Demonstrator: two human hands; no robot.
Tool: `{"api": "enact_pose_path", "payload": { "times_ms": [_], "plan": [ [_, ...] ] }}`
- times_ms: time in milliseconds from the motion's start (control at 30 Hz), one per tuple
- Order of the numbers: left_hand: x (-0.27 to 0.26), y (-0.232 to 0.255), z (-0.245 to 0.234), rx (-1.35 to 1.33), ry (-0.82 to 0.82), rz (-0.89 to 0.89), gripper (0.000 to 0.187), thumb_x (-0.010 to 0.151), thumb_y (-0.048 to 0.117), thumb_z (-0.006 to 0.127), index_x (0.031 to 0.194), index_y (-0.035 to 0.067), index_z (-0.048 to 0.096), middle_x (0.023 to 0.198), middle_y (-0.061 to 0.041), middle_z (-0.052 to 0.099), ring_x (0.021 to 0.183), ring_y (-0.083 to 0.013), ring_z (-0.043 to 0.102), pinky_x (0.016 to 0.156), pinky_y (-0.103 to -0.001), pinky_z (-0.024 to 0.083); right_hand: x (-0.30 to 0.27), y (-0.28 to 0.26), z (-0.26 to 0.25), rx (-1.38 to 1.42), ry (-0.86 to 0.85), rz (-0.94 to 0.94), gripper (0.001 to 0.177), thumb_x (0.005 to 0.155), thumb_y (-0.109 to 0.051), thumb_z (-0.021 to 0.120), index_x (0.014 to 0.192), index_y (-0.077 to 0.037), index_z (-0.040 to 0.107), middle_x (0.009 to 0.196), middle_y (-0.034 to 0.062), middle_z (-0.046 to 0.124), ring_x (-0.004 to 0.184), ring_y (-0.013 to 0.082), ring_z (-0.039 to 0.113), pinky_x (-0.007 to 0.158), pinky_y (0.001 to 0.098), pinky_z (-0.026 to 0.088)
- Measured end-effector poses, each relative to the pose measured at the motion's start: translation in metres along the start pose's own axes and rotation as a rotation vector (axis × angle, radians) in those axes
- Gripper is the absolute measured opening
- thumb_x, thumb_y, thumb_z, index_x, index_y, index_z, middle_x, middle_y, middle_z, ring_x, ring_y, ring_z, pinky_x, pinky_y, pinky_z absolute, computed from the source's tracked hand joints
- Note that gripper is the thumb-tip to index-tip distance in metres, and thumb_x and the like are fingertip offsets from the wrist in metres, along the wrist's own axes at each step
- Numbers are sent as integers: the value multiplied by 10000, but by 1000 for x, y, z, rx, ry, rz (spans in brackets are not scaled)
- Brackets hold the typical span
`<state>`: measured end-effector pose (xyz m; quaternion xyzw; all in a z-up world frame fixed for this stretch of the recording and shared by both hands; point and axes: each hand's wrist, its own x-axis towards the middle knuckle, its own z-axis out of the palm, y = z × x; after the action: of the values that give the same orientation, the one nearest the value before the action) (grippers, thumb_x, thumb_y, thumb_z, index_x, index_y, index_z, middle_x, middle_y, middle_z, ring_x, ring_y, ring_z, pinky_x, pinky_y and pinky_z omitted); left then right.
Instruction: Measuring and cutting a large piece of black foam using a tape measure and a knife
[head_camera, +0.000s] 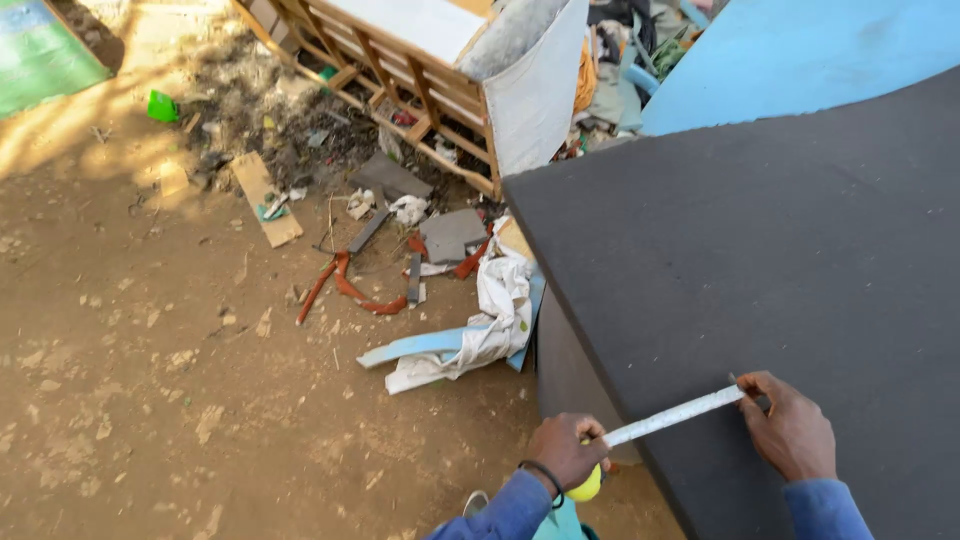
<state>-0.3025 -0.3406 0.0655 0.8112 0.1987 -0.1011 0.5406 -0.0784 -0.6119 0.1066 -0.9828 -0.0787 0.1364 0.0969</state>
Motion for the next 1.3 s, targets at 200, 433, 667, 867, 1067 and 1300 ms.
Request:
{"api": "enact_pose_path", "payload": {
  "times_ms": [200, 433, 667, 867, 1067, 1300],
  "plan": [
    [26, 27, 33, 31, -38, -67, 197, 990, 392, 697, 935, 314, 870, 847, 171, 838, 870, -90, 748, 778, -392, 595, 23, 42, -16, 2, -14, -17, 314, 1128, -361, 694, 1423, -342, 799, 1424, -121, 847, 1156, 240, 835, 917, 476, 668],
    [39, 24, 63, 31, 30, -48, 204, 981, 378, 687, 871, 320, 848, 843, 167, 820, 842, -125, 730, 795, -425, 584, 41, 53, -20, 21, -45, -9, 314, 1135, -410, 700, 1419, -384, 831, 1305, -121, 897, 1134, 198, 850, 935, 442, 653],
    [82, 46, 10, 35, 10, -175, 220, 999, 412, 676, 1009, 332, 882, 855, 202, 853, 862, -65, 758, 834, -348, 609, 108, 18, -10, 23, 4, -75, 275, 1105, -441, 678, 1334, -397, 823, 1171, -134, 874, 1054, 188, 838, 902, 430, 624],
    [144, 42, -49, 78, 54, -166, 167, 996, 404, 736, 917, 331, 864, 836, 198, 873, 999, -59, 806, 937, -383, 616, 163, -47, -18, 43, -33, -109, 280, 1098, -370, 669, 1349, -357, 793, 1222, -91, 852, 1096, 208, 816, 883, 449, 639],
    [217, 23, -153, 45, -4, -178, 159, 1022, 406, 734, 975, 324, 862, 840, 194, 882, 875, 4, 790, 896, -292, 580, 231, -140, -42, 72, -186, -120, 225, 1151, -391, 660, 1354, -354, 750, 1243, -61, 874, 1011, 219, 825, 868, 446, 625],
    [288, 25, -309, -440, -40, 37, 147, 1016, 165, 829, 1000, 28, 878, 888, -111, 926, 810, -183, 832, 962, -394, 634, 273, -207, -149, 196, -225, -245, 359, 1092, -346, 743, 1443, -307, 809, 1411, 18, 882, 1108, 282, 870, 900, 496, 715]
  ]
}}
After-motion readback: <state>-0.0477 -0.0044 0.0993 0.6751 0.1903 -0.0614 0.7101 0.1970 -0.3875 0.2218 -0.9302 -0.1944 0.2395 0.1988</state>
